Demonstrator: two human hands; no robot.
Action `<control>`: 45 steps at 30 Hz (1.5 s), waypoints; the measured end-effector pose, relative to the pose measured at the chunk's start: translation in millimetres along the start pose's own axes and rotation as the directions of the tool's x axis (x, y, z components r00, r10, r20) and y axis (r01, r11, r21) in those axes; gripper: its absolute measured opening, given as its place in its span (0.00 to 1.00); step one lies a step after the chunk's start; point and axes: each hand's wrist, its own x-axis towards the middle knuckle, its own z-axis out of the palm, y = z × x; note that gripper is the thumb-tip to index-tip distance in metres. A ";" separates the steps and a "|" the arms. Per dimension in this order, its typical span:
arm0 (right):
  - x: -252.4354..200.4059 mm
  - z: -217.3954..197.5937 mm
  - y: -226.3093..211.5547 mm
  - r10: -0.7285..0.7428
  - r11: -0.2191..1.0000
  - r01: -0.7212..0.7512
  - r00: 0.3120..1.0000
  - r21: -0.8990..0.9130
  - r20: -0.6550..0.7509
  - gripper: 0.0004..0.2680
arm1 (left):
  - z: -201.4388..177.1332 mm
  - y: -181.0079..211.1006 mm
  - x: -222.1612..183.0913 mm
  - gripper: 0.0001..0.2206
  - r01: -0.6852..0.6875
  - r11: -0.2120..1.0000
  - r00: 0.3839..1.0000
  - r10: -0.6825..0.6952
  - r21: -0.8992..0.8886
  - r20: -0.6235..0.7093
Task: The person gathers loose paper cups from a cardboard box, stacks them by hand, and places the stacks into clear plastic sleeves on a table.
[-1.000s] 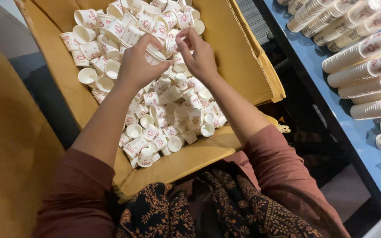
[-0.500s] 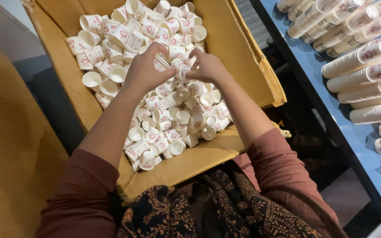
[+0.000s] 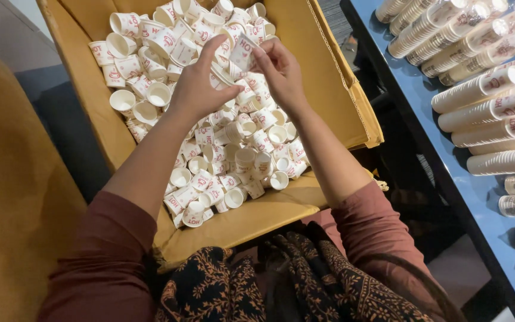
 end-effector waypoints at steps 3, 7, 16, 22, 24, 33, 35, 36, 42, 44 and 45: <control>-6.1 15.2 -14.8 -0.037 0.999 0.040 0.991 -0.024 0.132 0.09 | 0.9 2.0 -3.5 0.38 0.003 1.000 1.000 -0.003 -0.008 -0.009; -10.1 30.7 -34.7 -0.072 0.907 0.203 0.938 -0.369 0.340 0.14 | -5.0 -1.5 -4.8 0.31 0.029 0.999 0.999 -0.029 0.028 0.013; -16.0 9.0 141.2 0.423 0.599 -0.459 0.877 -0.657 -0.227 0.09 | -0.5 19.1 -6.0 0.24 0.059 0.994 0.996 -0.065 0.092 0.066; -5.4 9.8 92.1 0.456 0.479 -0.551 0.821 -0.683 -0.343 0.18 | -3.4 14.5 -6.1 0.23 0.027 0.999 0.999 -0.028 0.025 0.034; -8.8 5.1 99.7 0.435 0.520 -0.531 0.839 -0.669 -0.327 0.18 | -2.9 19.1 -5.4 0.23 0.061 0.997 0.996 -0.064 0.046 0.058; -24.2 18.6 104.3 0.435 0.747 -0.402 0.898 -0.530 -0.069 0.07 | -6.0 23.6 -4.5 0.23 0.118 0.991 0.988 -0.124 0.067 0.095; -23.0 25.4 90.9 0.454 0.754 -0.430 0.887 -0.497 -0.080 0.07 | 1.4 13.8 -3.3 0.23 0.082 0.995 0.993 -0.086 0.048 0.085; -21.9 30.6 84.5 0.473 0.762 -0.455 0.877 -0.460 -0.084 0.07 | 4.0 8.5 -3.2 0.23 0.050 0.998 0.996 -0.052 0.033 0.071; -17.2 4.6 121.8 0.503 0.837 -0.482 0.864 -0.261 0.019 0.21 | -3.7 9.6 -3.1 0.23 0.052 0.998 0.998 -0.053 0.028 0.046; -12.8 1.6 91.5 0.529 0.782 -0.506 0.848 -0.363 -0.042 0.23 | -5.9 14.1 -3.4 0.23 0.077 0.996 0.995 -0.080 0.051 0.061; -11.3 -0.9 76.1 0.545 0.716 -0.528 0.831 -0.457 -0.107 0.25 | -6.3 17.1 -3.5 0.24 0.100 0.992 0.992 -0.105 0.076 0.075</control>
